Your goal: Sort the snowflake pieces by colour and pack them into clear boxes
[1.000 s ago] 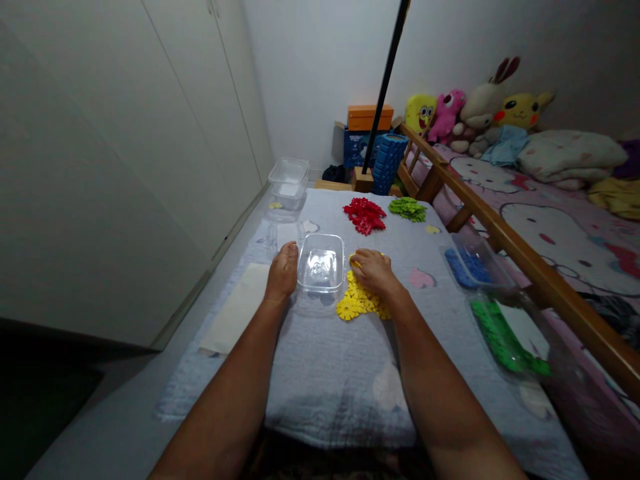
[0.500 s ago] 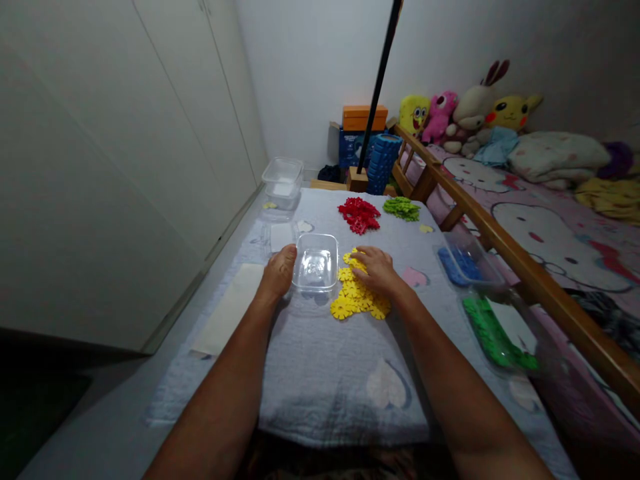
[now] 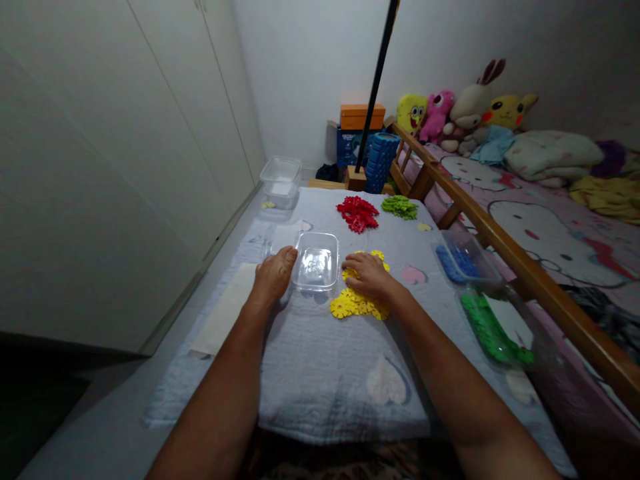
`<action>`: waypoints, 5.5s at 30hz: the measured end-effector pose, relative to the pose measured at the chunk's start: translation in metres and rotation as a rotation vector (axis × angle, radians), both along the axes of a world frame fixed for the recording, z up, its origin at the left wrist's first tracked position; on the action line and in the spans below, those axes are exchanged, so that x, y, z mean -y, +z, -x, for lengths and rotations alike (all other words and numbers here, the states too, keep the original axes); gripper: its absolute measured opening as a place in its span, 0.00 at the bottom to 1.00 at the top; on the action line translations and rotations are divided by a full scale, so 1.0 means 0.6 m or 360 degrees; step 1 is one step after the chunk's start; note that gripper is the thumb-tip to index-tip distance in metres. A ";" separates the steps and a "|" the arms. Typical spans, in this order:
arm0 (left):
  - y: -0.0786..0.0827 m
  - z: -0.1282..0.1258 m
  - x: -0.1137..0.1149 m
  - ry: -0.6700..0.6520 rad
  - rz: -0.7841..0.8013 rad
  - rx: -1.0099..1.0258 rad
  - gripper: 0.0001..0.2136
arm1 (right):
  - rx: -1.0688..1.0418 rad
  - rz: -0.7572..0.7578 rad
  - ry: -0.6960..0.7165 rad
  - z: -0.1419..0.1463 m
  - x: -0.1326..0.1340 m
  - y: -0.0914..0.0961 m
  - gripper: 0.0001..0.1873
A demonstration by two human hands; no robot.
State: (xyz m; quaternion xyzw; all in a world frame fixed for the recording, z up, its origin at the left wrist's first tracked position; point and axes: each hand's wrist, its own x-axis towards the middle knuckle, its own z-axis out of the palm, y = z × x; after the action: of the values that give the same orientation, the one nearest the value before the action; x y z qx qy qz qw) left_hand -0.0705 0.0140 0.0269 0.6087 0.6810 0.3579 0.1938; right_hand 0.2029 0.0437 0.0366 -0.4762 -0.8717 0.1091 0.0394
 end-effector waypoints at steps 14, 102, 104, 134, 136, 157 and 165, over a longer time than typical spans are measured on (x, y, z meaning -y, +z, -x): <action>0.020 -0.011 0.013 -0.0101 0.0166 -0.0342 0.26 | -0.0115 -0.0042 0.0177 0.017 0.106 0.017 0.24; -0.005 -0.060 0.017 -0.0042 0.0008 0.0713 0.21 | -0.0477 -0.0474 -0.0246 -0.002 0.089 -0.032 0.10; -0.006 -0.059 0.018 -0.0039 0.0008 0.0720 0.22 | -0.0506 -0.0441 -0.0277 -0.005 0.087 -0.032 0.08; -0.001 -0.077 0.033 0.0046 0.0005 0.0478 0.20 | -0.1012 -0.0361 -0.0188 0.051 0.106 -0.014 0.09; -0.002 -0.078 0.033 0.0044 0.0000 0.0500 0.20 | -0.0963 -0.0359 -0.0165 0.050 0.104 -0.017 0.10; 0.000 -0.073 0.037 0.0075 -0.0063 0.0482 0.19 | -0.0643 -0.0637 -0.0406 -0.019 0.085 -0.027 0.08; -0.007 -0.069 0.036 0.0112 -0.0074 0.0471 0.20 | -0.0317 -0.0297 -0.0224 -0.013 0.092 -0.020 0.13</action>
State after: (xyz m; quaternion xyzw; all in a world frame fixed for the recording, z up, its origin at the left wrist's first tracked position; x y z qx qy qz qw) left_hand -0.0290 -0.0078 0.0225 0.5294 0.6576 0.4658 0.2652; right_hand 0.2110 -0.0117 0.0249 -0.5172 -0.8342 0.0712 0.1774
